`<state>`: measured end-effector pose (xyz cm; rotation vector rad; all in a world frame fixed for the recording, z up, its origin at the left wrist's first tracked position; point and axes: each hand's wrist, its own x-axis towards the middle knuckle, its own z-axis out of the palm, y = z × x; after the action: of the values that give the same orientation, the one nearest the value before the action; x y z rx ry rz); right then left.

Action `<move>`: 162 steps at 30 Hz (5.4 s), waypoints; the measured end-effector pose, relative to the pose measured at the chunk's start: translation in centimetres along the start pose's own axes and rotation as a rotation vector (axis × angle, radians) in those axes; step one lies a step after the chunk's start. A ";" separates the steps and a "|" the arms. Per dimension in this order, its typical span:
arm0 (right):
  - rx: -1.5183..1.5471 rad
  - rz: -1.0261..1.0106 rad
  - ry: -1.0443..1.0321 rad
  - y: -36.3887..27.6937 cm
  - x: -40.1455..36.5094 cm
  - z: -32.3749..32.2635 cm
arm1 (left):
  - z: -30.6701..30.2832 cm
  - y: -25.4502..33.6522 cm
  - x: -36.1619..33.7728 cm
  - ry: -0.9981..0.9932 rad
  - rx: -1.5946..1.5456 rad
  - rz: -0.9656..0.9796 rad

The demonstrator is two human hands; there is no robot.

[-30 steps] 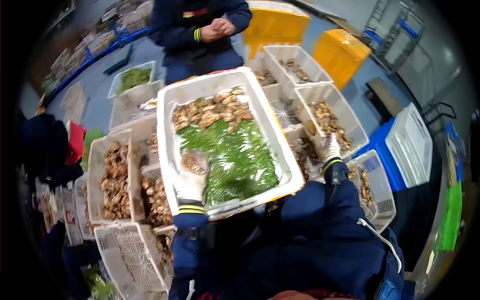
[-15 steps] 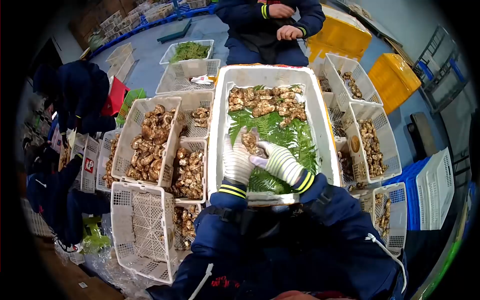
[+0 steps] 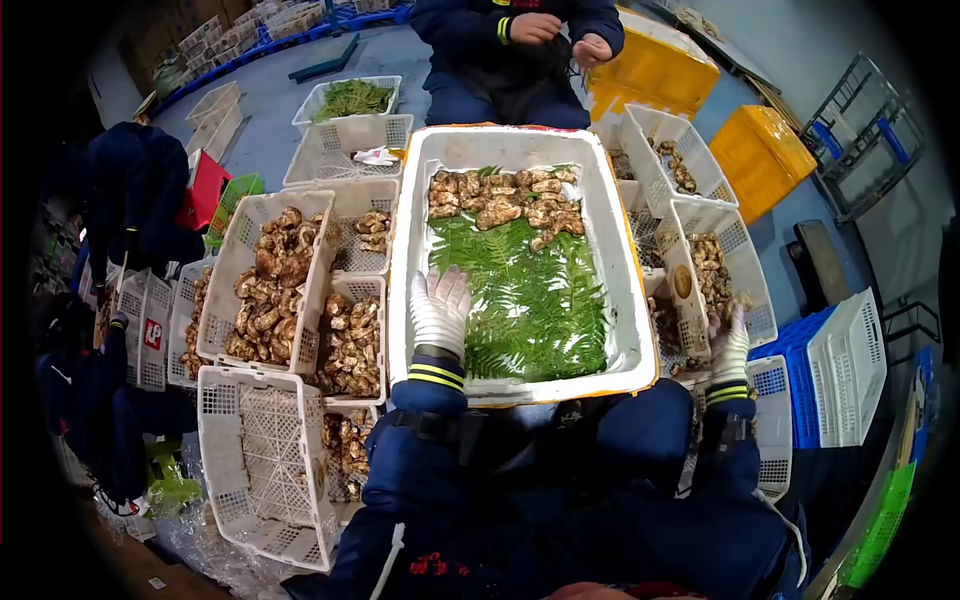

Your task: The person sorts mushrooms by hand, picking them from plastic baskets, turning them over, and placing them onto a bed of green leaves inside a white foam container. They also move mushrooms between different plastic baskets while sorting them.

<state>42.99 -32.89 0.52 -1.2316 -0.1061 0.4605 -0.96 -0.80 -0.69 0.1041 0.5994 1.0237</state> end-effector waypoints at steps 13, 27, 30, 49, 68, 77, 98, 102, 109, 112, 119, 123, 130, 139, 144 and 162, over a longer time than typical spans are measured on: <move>-0.059 0.045 0.156 0.8 5.6 -7.2 | -0.7 -1.3 0.3 0.039 0.189 -0.049; -2.144 -1.089 -1.024 19.7 3.9 36.7 | 0.9 -1.0 -0.3 -0.022 0.134 -0.049; -2.171 -1.180 -1.005 22.7 4.1 35.4 | 0.4 -1.0 0.1 -0.021 0.112 -0.048; -1.490 -0.690 -0.891 17.5 0.0 34.1 | 2.2 -1.9 -1.5 -0.052 0.361 -0.292; -1.064 -0.431 -0.826 15.6 9.2 31.6 | 2.3 -1.8 -1.4 0.048 0.271 -0.182; -0.449 0.037 -0.837 -0.3 0.9 21.1 | 1.7 -1.9 -0.4 -0.023 0.031 -0.255; -2.162 -0.916 -0.751 21.5 9.3 35.0 | 3.4 -1.3 -1.8 -0.050 0.174 -0.174; -2.184 -1.129 -0.753 19.3 9.0 34.2 | 3.7 -1.4 -1.9 -0.161 0.156 -0.185; -1.273 -0.926 -0.625 10.0 -0.5 34.1 | 4.3 -1.5 -1.8 -0.156 0.019 -0.209; -1.070 -0.505 -0.689 6.7 -5.4 31.3 | 3.5 -1.9 -0.9 -0.190 -0.022 -0.207; -0.600 -0.382 -0.767 6.8 -10.9 27.8 | 3.8 -0.5 -1.4 -0.350 0.016 -0.266; -0.680 -0.333 -0.848 6.0 -12.3 28.4 | 4.2 -0.2 -2.4 -0.388 0.027 -0.263; -0.567 -0.119 -0.920 9.0 -11.3 27.5 | 3.9 -0.9 -1.8 -0.361 -0.063 -0.209; -0.420 0.182 -0.874 10.2 -9.6 27.1 | 2.8 -2.1 -1.1 -0.362 -0.043 -0.130; 0.222 0.782 -0.836 8.5 -10.7 27.7 | 2.0 -2.2 -0.3 -0.417 -0.040 -0.103; -0.350 0.446 -1.089 8.9 -14.1 28.1 | 2.7 -3.2 -1.2 -0.444 0.487 0.008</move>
<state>18.64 -11.40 4.25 -1.2147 -0.8762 1.5217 2.45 -2.96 0.99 0.7439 0.4276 0.8082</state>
